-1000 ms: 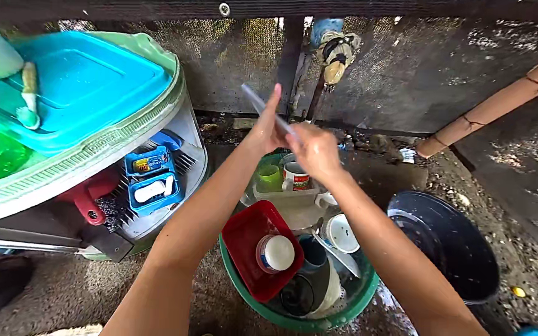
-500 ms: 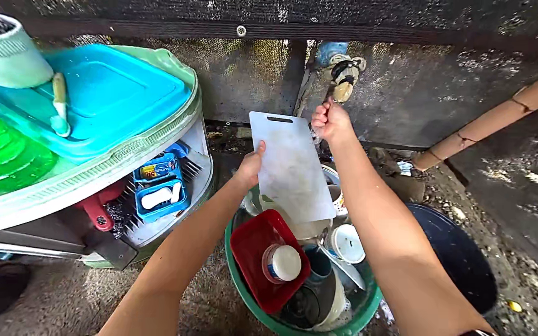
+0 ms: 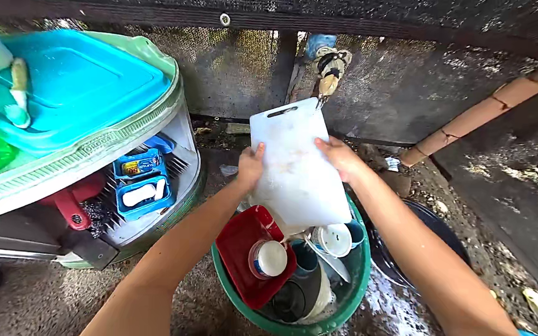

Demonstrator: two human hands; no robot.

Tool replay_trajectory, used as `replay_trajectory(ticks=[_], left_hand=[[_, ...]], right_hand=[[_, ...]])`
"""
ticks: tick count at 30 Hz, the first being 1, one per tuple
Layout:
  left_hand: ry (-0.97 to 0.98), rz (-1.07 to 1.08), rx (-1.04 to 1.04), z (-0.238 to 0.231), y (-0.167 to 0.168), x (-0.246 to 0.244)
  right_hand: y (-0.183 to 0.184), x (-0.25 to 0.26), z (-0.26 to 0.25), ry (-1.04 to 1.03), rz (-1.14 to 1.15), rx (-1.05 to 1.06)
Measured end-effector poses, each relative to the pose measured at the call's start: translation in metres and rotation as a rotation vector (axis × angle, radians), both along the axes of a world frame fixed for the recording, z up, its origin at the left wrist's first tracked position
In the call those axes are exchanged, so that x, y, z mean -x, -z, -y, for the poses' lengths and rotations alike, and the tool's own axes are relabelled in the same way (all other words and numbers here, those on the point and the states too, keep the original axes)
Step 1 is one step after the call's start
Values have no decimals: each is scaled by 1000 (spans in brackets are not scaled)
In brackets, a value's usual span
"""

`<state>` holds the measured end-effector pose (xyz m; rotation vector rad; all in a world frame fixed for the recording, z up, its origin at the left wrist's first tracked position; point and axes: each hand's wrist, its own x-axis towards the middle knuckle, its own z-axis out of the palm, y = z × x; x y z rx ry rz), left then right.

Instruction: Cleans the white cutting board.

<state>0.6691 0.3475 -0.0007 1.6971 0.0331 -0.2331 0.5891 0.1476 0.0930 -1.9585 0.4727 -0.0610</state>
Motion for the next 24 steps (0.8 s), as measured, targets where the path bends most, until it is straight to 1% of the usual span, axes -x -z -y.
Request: replay_trajectory(ticks=[1,2,3,4,5,7,8,10,12,15,17,19,21,24], left_hand=[[17,36,-179,9,-5,7],[54,61,-359,20,-11,16],[102,84,-481,31,-15,26],[146,135,-532,43,-14,36],[176,234,-541,56,-11,45],[195,463,-480,87,-8,54],[199,528,-435,102,-10,54],[214,571,-364,121,-13,39],[214,560,-321,128,-11,13],[133,402,-338,119,-8,-22],[61,258,-397,110,-7,-34],[39,149,-421,116,-13,-30],[25,193,-409,132,-26,-11],[67,354,-322,156,-49,9]], right_hand=[[4,8,2,4,35,-116],[8,15,4,13,56,-154],[11,22,3,20,57,-139],[13,30,1,30,42,-97],[13,36,-1,26,35,-61],[12,39,-3,-8,49,9],[12,40,-2,-27,59,39],[15,46,6,-51,57,77],[17,55,16,-22,42,81],[8,74,30,-4,42,77],[4,85,36,-12,74,101],[2,91,41,-5,90,106],[3,92,43,9,87,95],[4,90,39,17,110,90]])
